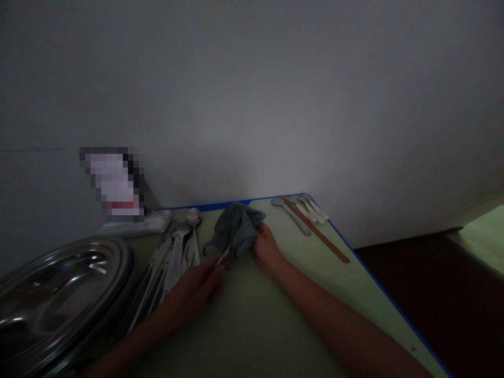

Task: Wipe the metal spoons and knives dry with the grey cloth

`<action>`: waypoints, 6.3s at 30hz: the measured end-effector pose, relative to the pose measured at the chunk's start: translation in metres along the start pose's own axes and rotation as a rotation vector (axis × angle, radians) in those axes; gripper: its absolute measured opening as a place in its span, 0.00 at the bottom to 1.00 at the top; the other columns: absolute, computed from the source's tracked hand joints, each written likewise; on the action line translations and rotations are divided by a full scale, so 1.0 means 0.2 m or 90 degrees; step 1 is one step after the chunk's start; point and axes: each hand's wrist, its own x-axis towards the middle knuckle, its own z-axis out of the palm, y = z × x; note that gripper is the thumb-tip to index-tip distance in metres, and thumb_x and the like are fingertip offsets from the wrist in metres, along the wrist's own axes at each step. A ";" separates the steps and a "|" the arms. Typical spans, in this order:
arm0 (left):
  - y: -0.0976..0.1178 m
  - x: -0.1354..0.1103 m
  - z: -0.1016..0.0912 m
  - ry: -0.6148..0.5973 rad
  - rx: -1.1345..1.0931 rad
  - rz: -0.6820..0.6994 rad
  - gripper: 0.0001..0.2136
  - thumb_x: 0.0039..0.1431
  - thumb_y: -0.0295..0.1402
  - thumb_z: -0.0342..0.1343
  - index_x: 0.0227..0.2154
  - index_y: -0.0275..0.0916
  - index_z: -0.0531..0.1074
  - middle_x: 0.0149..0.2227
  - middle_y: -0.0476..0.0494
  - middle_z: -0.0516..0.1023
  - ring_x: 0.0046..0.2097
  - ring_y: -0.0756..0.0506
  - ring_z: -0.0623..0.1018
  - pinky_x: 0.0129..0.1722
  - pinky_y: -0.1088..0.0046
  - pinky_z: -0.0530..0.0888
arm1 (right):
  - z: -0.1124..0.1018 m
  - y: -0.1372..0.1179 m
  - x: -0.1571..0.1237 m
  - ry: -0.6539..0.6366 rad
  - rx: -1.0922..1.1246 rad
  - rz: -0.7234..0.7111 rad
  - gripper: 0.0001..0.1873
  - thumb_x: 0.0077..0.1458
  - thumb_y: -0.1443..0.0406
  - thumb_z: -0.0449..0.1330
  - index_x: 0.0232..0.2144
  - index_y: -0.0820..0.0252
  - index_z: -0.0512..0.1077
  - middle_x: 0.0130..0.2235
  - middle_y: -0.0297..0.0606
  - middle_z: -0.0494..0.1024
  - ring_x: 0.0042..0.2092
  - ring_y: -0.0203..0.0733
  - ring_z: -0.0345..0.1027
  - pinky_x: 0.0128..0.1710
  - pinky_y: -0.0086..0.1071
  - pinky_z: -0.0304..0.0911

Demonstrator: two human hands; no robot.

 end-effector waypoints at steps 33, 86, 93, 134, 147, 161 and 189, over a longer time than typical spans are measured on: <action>0.02 -0.03 -0.01 -0.030 0.064 0.004 0.16 0.63 0.38 0.38 0.38 0.39 0.70 0.24 0.50 0.70 0.25 0.48 0.70 0.26 0.75 0.62 | -0.03 -0.03 0.01 -0.039 0.003 0.041 0.13 0.34 0.68 0.68 0.28 0.59 0.72 0.30 0.33 0.78 0.38 0.41 0.71 0.39 0.33 0.65; 0.01 -0.02 -0.02 -0.040 -0.054 0.001 0.13 0.60 0.40 0.42 0.25 0.39 0.63 0.22 0.54 0.62 0.26 0.50 0.65 0.25 0.75 0.60 | -0.09 -0.01 0.02 -0.117 -0.169 -0.023 0.12 0.44 0.62 0.63 0.34 0.57 0.74 0.34 0.35 0.78 0.40 0.41 0.69 0.41 0.36 0.64; 0.01 -0.02 -0.02 -0.050 -0.072 0.008 0.13 0.61 0.39 0.43 0.25 0.38 0.63 0.23 0.55 0.61 0.26 0.51 0.64 0.25 0.76 0.59 | -0.10 -0.01 0.03 -0.114 -0.169 -0.028 0.13 0.43 0.63 0.64 0.35 0.57 0.74 0.33 0.34 0.78 0.40 0.40 0.69 0.43 0.35 0.63; 0.02 -0.04 -0.02 -0.029 -0.219 -0.012 0.15 0.63 0.39 0.37 0.35 0.39 0.67 0.19 0.55 0.60 0.23 0.50 0.63 0.25 0.75 0.62 | -0.04 -0.05 0.01 -0.070 -0.065 0.080 0.13 0.33 0.61 0.68 0.24 0.58 0.73 0.27 0.33 0.78 0.37 0.42 0.71 0.38 0.35 0.65; 0.03 -0.04 -0.02 -0.008 -0.293 -0.080 0.20 0.61 0.44 0.39 0.20 0.38 0.63 0.20 0.53 0.58 0.23 0.51 0.59 0.23 0.76 0.59 | -0.07 -0.03 0.02 -0.009 0.000 0.058 0.17 0.33 0.57 0.69 0.26 0.57 0.71 0.32 0.33 0.78 0.42 0.43 0.70 0.40 0.36 0.65; -0.03 -0.03 -0.03 -0.053 -0.253 -0.044 0.20 0.62 0.43 0.37 0.18 0.39 0.58 0.17 0.55 0.57 0.20 0.52 0.57 0.22 0.75 0.55 | -0.05 -0.06 0.02 -0.068 -0.055 0.050 0.14 0.32 0.64 0.69 0.27 0.59 0.74 0.27 0.33 0.78 0.30 0.37 0.71 0.36 0.33 0.66; 0.01 -0.04 -0.01 -0.044 -0.116 0.022 0.20 0.64 0.42 0.35 0.20 0.40 0.59 0.20 0.54 0.60 0.23 0.51 0.62 0.25 0.75 0.59 | -0.07 -0.05 0.01 -0.104 -0.087 0.034 0.14 0.37 0.65 0.67 0.32 0.59 0.73 0.31 0.33 0.78 0.31 0.36 0.70 0.34 0.30 0.64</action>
